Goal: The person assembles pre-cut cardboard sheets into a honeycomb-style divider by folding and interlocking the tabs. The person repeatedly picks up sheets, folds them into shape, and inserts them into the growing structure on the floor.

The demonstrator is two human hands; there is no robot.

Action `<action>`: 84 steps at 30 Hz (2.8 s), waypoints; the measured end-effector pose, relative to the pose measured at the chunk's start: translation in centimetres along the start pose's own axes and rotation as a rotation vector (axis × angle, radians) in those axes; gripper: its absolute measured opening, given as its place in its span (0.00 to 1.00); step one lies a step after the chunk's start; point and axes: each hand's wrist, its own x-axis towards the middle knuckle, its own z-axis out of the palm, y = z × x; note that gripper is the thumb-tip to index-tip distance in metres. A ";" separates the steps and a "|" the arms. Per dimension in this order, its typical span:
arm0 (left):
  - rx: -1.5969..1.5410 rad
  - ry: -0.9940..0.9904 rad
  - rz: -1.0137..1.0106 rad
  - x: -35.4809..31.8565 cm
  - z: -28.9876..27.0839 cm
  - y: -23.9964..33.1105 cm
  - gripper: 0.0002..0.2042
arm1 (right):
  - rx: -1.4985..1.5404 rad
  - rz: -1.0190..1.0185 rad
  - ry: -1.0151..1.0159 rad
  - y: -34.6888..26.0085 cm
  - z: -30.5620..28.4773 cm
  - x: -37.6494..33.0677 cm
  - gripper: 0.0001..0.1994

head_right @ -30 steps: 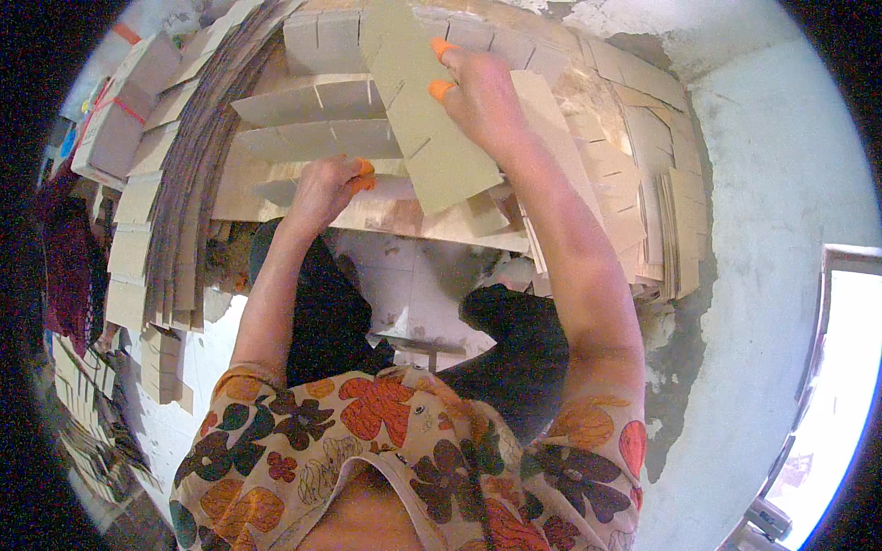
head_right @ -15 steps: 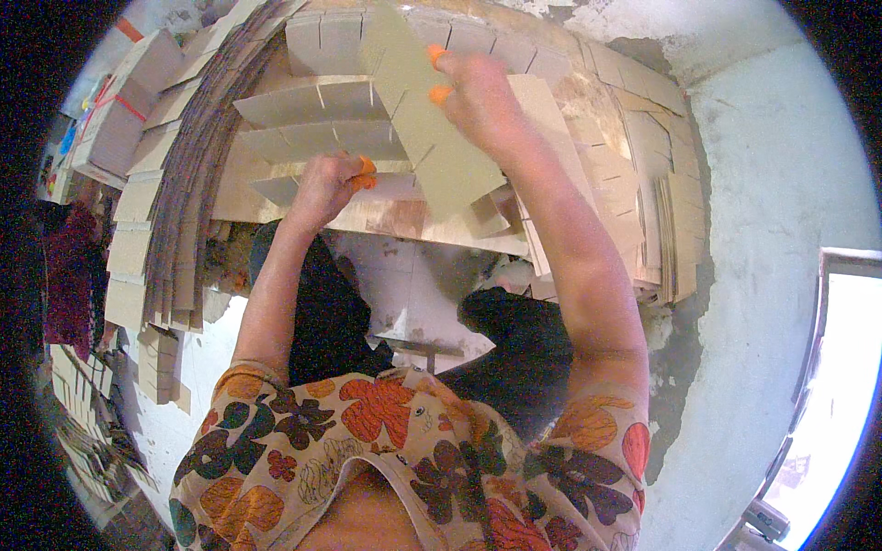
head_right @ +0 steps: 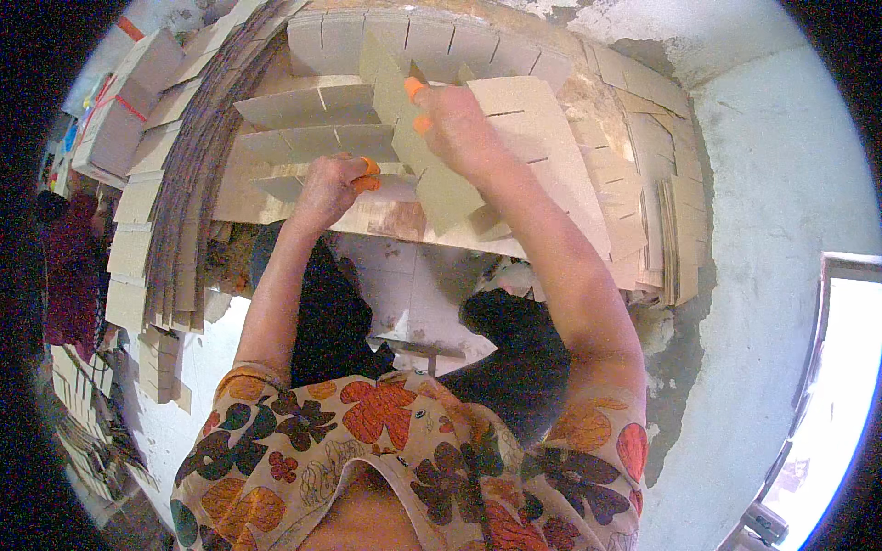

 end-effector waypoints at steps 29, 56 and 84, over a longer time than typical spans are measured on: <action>0.042 -0.036 -0.045 0.4 0.4 -0.4 0.07 | 0.282 0.877 0.093 16.0 -11.3 -14.7 0.16; 0.216 0.216 0.023 -3.5 -5.2 -1.7 0.18 | -0.090 0.044 0.346 -2.6 -9.5 -2.9 0.22; 0.084 0.173 -0.025 -2.5 -3.6 -3.8 0.08 | -0.171 -0.017 -0.251 -5.0 8.8 4.0 0.11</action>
